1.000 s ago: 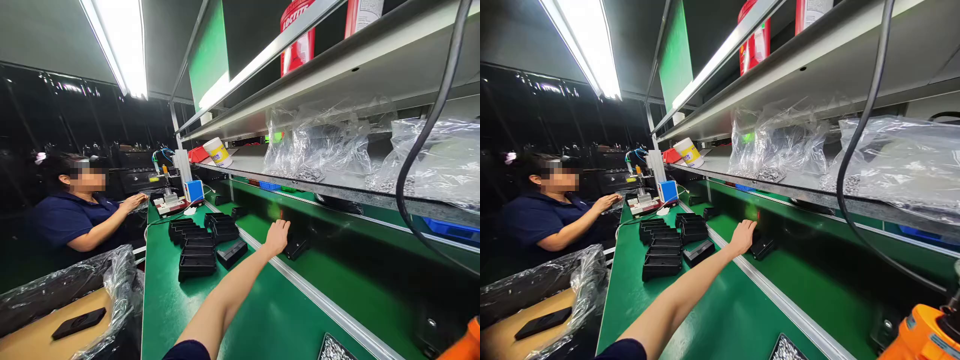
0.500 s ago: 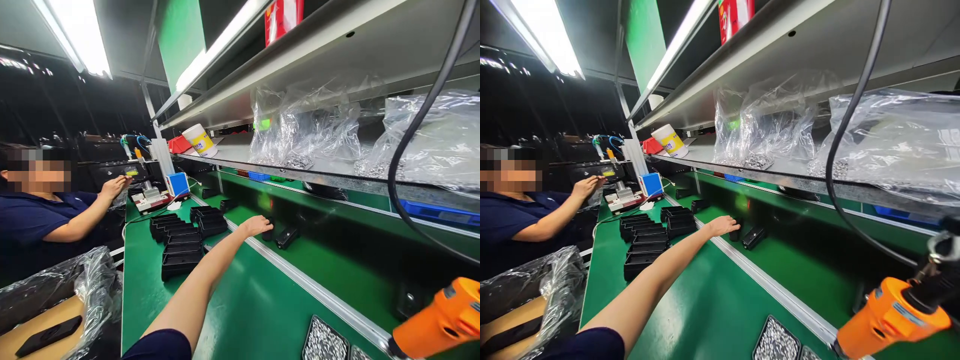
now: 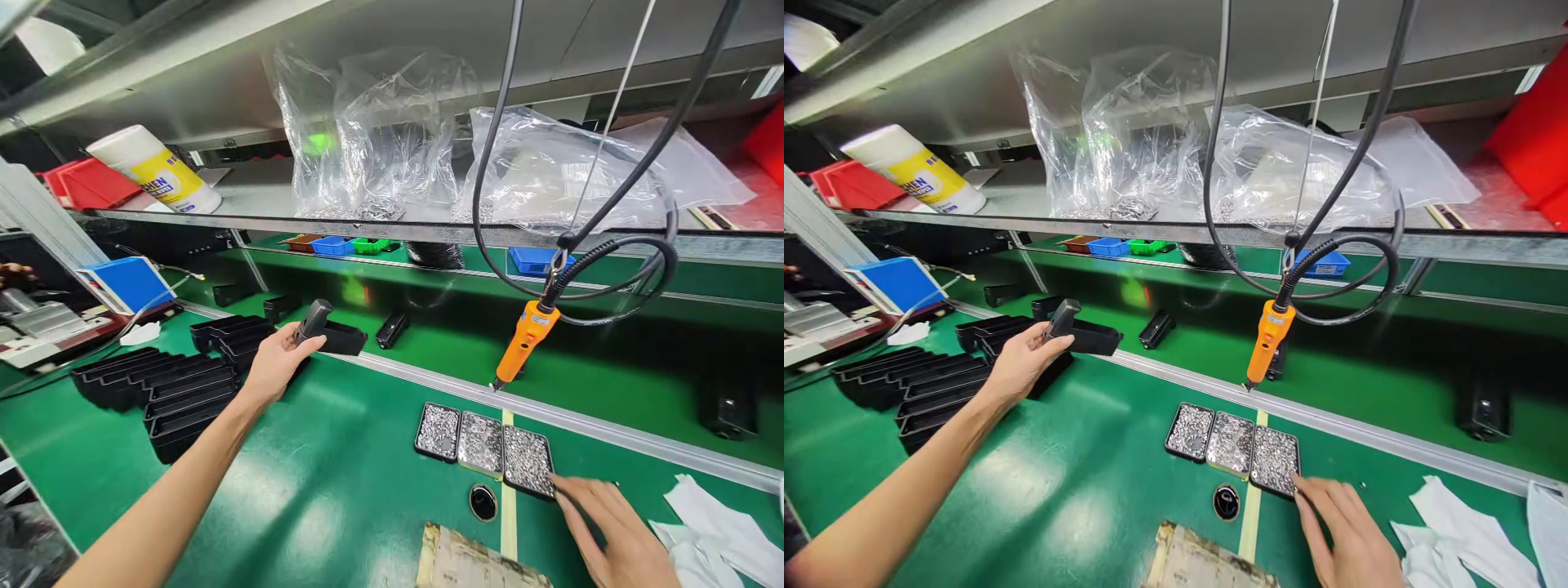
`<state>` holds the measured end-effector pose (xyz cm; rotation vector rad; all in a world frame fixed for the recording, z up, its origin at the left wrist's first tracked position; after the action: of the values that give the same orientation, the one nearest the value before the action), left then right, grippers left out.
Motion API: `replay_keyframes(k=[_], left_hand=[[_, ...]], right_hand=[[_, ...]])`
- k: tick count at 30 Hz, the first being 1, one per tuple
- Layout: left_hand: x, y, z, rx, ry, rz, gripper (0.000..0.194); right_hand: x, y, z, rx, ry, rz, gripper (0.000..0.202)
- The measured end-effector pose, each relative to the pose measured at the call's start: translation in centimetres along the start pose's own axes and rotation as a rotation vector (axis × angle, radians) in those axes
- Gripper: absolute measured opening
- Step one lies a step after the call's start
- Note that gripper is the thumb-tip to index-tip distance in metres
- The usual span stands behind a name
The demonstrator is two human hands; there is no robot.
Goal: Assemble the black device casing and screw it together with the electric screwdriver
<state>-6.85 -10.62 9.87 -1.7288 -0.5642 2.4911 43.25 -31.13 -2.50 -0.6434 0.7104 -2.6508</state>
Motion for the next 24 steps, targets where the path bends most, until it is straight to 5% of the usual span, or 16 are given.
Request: replay_keyframes(k=[5,12,24], left_hand=[[-0.7,7.8,-7.2,0.117,0.526,0.284,0.056],[-0.2,16.8,-15.9,0.259,0.882,0.647,0.044],[1.6,20.1,-17.8,0.337,0.979,0.749,0.043]], right_hand=[[0.0,-5.3,-4.0,0.134,0.072,-0.094,0.016],[-0.1,-6.0,-5.8,0.257,0.135,-0.159,0.012],[-0.3,-6.0,-5.7,0.273,0.067,-0.179,0.014]])
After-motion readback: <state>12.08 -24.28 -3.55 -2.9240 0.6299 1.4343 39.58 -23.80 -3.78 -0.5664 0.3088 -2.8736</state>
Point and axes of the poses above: each hand's wrist, its own y-axis away from the middle knuckle, its own z-axis out of the back of the hand, x = y × z, the point moved 8 cm from there along -y, towards the middle knuckle, and after that the axes turned 10 degrees about -y, right-handed, at the moved point
